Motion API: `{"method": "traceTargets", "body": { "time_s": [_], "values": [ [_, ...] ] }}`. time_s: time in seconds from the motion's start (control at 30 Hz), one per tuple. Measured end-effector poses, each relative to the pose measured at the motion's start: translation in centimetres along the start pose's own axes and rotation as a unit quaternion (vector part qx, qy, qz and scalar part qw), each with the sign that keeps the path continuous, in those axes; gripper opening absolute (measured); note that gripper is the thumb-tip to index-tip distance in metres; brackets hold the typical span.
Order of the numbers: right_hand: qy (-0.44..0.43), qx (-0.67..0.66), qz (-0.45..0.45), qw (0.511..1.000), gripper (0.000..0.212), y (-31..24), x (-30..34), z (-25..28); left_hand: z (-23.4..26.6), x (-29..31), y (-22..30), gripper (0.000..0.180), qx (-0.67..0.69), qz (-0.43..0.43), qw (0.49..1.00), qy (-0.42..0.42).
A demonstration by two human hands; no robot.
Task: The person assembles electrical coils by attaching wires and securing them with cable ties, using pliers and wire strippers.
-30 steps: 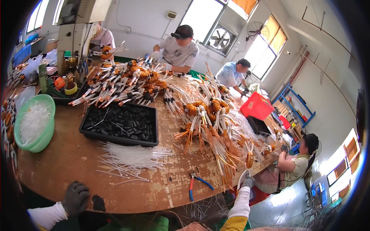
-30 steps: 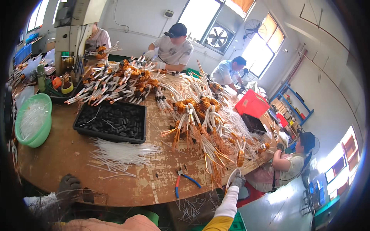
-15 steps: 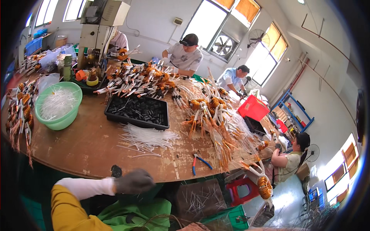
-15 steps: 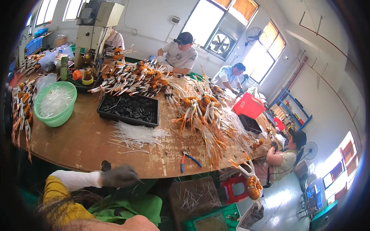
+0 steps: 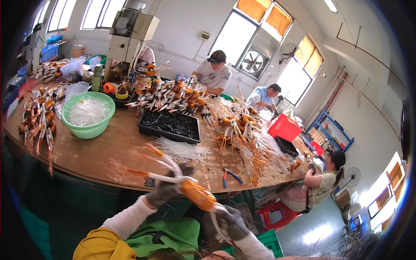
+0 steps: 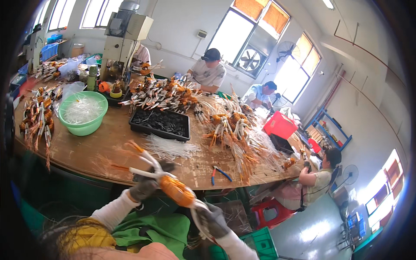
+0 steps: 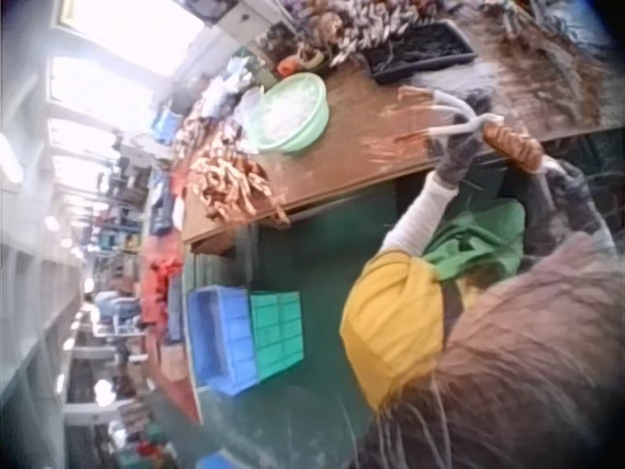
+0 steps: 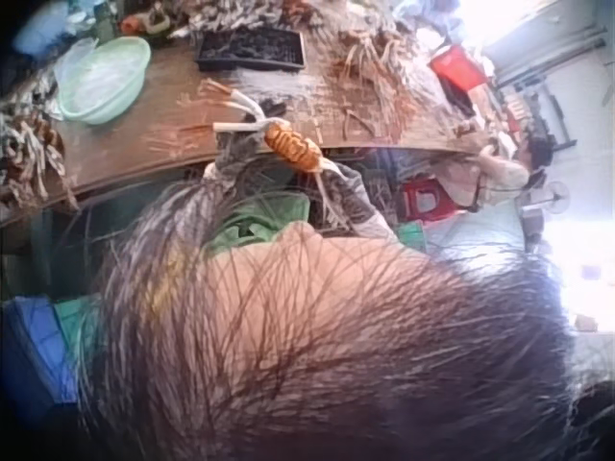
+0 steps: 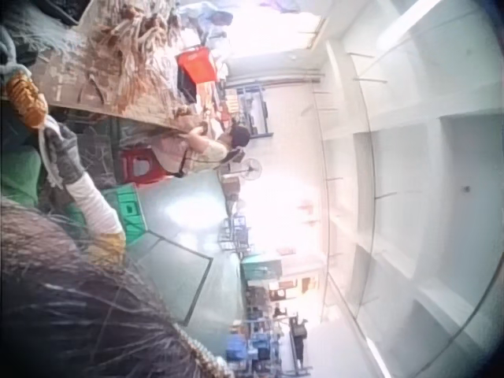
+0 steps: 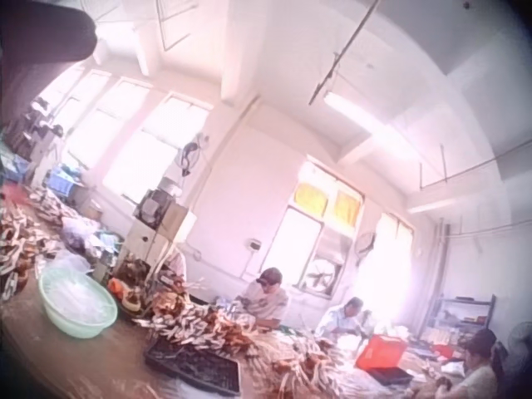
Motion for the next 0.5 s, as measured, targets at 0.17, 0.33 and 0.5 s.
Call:
{"method": "traceTargets", "body": {
  "time_s": [0.17,0.33,0.5],
  "values": [
    [-0.297,0.362,0.062,0.881,0.034,4.1,-8.4,-11.1,17.2,13.6,2.1,0.021,-0.080,-0.004,0.899,0.431],
    [-0.340,0.593,0.202,0.701,0.034,1.3,-13.5,-18.6,18.3,15.8,7.7,0.034,0.069,0.152,0.860,0.482],
    [-0.373,0.564,0.219,0.704,0.024,4.3,-19.1,-20.7,26.2,20.3,13.1,0.040,-0.077,0.259,0.761,0.589]
  ]
}}
Point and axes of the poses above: each hand's wrist, its own x-axis away from the middle knuckle, its own z-axis out of the back of the hand, y = z × x, the point moved 10 cm from there along -x, towards the middle knuckle, and after that the axes turned 8 degrees about z, right-handed, at the moved point
